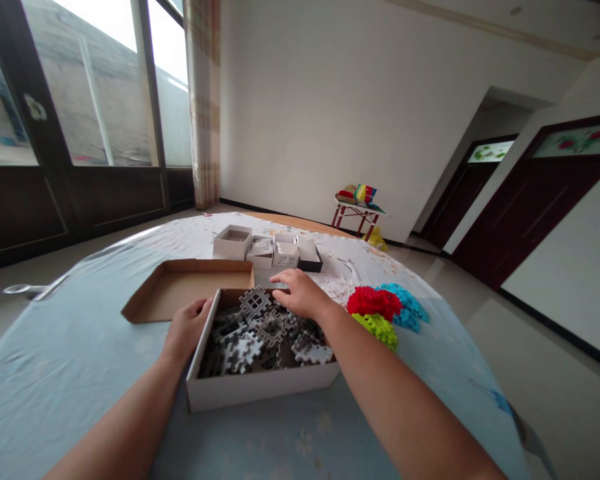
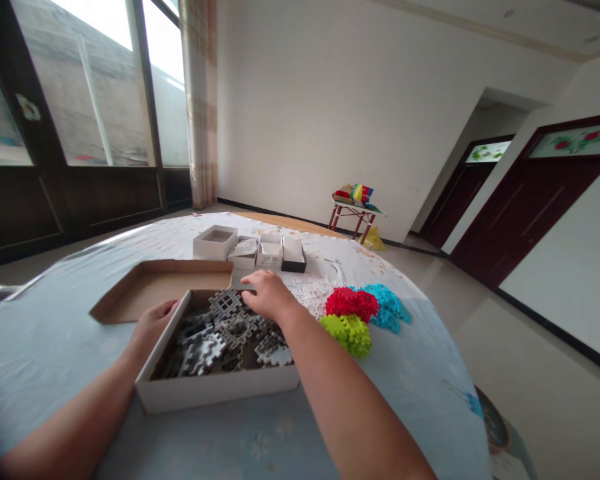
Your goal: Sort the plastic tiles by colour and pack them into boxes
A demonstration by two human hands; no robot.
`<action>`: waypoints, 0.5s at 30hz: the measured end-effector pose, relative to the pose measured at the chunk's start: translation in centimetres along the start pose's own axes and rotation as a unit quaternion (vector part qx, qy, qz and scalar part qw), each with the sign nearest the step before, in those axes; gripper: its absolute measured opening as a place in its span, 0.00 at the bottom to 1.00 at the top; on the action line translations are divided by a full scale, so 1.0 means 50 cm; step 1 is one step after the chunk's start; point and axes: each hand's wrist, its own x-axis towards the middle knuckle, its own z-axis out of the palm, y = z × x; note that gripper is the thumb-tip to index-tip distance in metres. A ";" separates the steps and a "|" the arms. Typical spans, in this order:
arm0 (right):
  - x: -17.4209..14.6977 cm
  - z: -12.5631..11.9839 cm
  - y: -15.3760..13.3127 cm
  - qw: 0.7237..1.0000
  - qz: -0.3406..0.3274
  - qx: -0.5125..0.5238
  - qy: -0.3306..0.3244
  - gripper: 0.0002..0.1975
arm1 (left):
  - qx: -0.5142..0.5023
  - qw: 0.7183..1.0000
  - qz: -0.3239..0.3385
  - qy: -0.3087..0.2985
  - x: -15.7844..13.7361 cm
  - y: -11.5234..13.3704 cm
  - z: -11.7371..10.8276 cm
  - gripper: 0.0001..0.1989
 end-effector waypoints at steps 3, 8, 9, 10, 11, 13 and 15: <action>0.018 0.022 -0.014 0.999 0.000 -0.040 -0.032 0.16 | 0.007 1.000 -0.001 0.002 -0.003 0.005 -0.003 0.26; 0.015 0.016 -0.029 1.000 -0.009 0.006 -0.015 0.06 | 0.008 1.000 0.002 0.001 -0.006 0.013 -0.005 0.27; 0.012 0.010 -0.032 0.999 -0.005 0.032 -0.006 0.05 | 0.007 1.000 0.004 0.001 -0.007 0.014 -0.005 0.27; 0.010 0.005 -0.034 0.998 -0.002 0.055 0.005 0.04 | 0.007 1.000 0.006 0.002 -0.007 0.015 -0.005 0.27; 0.008 0.000 -0.037 0.998 0.001 0.067 0.019 0.04 | 0.007 1.000 0.007 0.002 -0.007 0.015 -0.005 0.27; 0.005 -0.006 -0.043 0.998 -0.003 0.046 0.052 0.05 | 0.005 1.000 0.007 0.004 -0.007 0.015 -0.005 0.26; -0.001 -0.011 -0.048 0.998 -0.035 0.002 0.051 0.06 | -0.002 1.000 0.008 0.007 -0.007 0.014 -0.004 0.26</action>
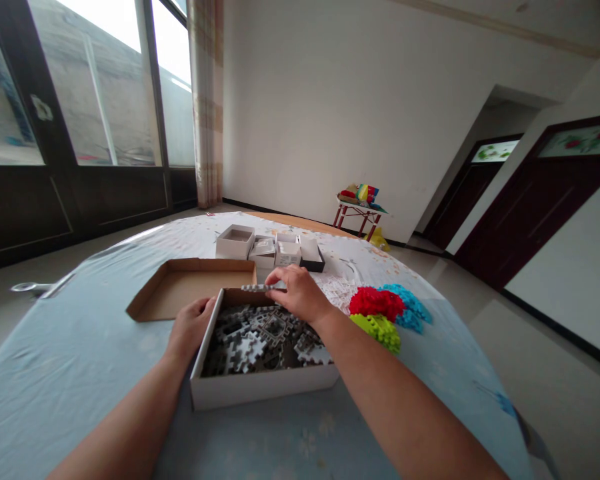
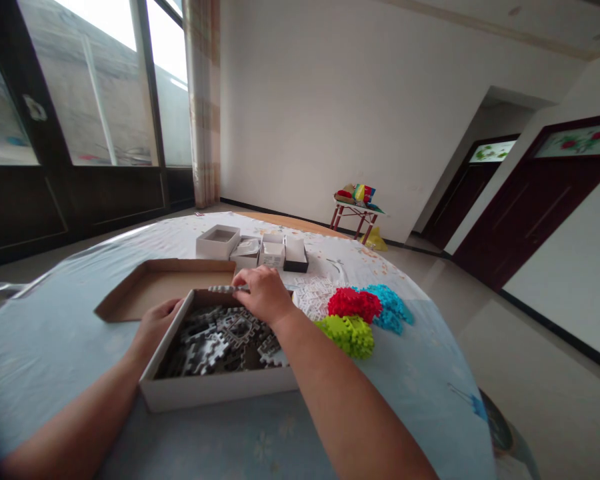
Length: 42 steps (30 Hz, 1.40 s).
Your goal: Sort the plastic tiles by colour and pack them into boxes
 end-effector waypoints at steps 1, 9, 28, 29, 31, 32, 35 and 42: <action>-0.004 -0.004 -0.002 1.000 -0.020 -0.008 -0.014 0.07 | -0.004 1.000 0.002 0.001 0.000 -0.001 0.000 0.26; -0.105 -0.066 0.033 0.985 0.071 0.079 0.138 0.08 | -0.014 1.000 0.003 0.011 0.004 -0.012 0.002 0.25; -0.235 -0.121 0.043 0.982 0.116 0.096 -0.111 0.11 | -0.070 0.997 -0.030 -0.001 -0.004 -0.004 -0.003 0.23; -0.229 -0.120 0.043 0.985 0.106 0.094 -0.098 0.10 | -0.071 0.997 -0.032 -0.002 -0.005 -0.001 -0.003 0.23; -0.214 -0.118 0.044 0.990 0.076 0.093 -0.077 0.10 | -0.071 0.997 -0.033 0.001 -0.008 0.005 -0.005 0.23; -0.205 -0.115 0.044 0.991 0.063 0.092 -0.070 0.11 | -0.070 0.997 -0.032 0.004 -0.010 0.008 -0.006 0.23; -0.182 -0.104 0.044 0.995 0.063 0.077 -0.031 0.10 | -0.065 0.997 -0.029 0.016 -0.014 0.014 -0.008 0.21; -0.196 -0.075 0.038 0.986 0.098 0.076 0.113 0.10 | -0.048 0.998 0.000 0.044 -0.015 0.009 -0.009 0.22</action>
